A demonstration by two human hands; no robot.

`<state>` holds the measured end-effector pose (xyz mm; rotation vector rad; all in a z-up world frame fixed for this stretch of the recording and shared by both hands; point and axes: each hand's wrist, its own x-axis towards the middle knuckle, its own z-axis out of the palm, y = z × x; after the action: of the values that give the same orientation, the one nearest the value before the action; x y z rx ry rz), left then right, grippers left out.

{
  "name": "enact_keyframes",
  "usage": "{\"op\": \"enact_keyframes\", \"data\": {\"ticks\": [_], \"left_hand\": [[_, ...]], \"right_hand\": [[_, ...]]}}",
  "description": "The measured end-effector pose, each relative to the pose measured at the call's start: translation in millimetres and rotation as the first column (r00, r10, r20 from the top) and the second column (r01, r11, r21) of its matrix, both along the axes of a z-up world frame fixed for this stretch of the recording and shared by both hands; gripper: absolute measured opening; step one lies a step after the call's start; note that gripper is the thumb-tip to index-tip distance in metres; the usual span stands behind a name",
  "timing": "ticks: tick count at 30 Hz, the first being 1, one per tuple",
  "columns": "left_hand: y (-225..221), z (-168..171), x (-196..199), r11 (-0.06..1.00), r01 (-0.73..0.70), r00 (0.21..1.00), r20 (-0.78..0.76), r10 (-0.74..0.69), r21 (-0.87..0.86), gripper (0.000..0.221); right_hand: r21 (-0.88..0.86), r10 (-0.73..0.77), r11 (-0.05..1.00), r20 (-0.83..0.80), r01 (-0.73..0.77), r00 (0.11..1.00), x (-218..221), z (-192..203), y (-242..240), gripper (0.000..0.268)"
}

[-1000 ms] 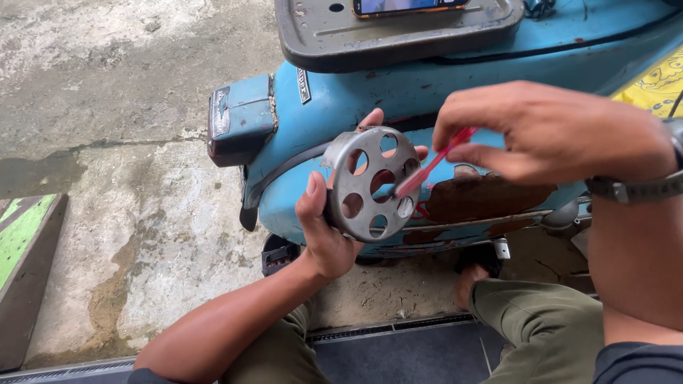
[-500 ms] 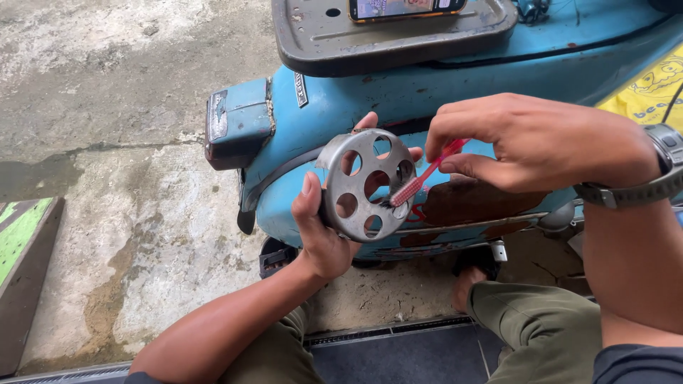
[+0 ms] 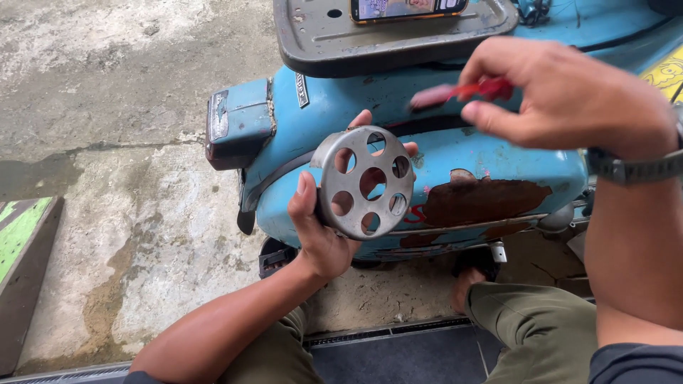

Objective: Cleaning a metal motorcycle component using a small brush while sitting next to a scooter.

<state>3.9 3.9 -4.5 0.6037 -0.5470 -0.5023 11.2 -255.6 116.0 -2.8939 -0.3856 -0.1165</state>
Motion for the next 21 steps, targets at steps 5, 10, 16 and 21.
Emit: {"op": "enact_keyframes", "data": {"ticks": [5, 10, 16, 21], "left_hand": [[0.4, -0.8, -3.2, 0.997, -0.070, 0.996, -0.051, 0.068, -0.028, 0.087], [5.2, 4.7, -2.9, 0.994, -0.081, 0.995, -0.070, 0.075, -0.077, 0.081], [5.9, 3.4, -2.5, 0.999, -0.044, 0.999, -0.019, 0.044, 0.031, 0.082], [1.4, 0.8, -6.9, 0.984, 0.158, 0.985, 0.057, -0.163, 0.086, 0.093]], "right_hand": [[0.124, 0.187, 0.976, -0.065, -0.178, 0.980, -15.4, -9.3, 23.9, 0.040], [0.245, 0.148, 0.962, -0.082, -0.124, 0.986, -23.4, -32.3, 32.2, 0.035], [0.450, 0.207, 0.850, 0.191, -0.273, 0.960, -55.9, -75.1, 38.3, 0.022], [0.778, 0.040, 0.595, 0.220, -0.200, 0.975, -64.1, -100.2, 34.4, 0.024]]}}
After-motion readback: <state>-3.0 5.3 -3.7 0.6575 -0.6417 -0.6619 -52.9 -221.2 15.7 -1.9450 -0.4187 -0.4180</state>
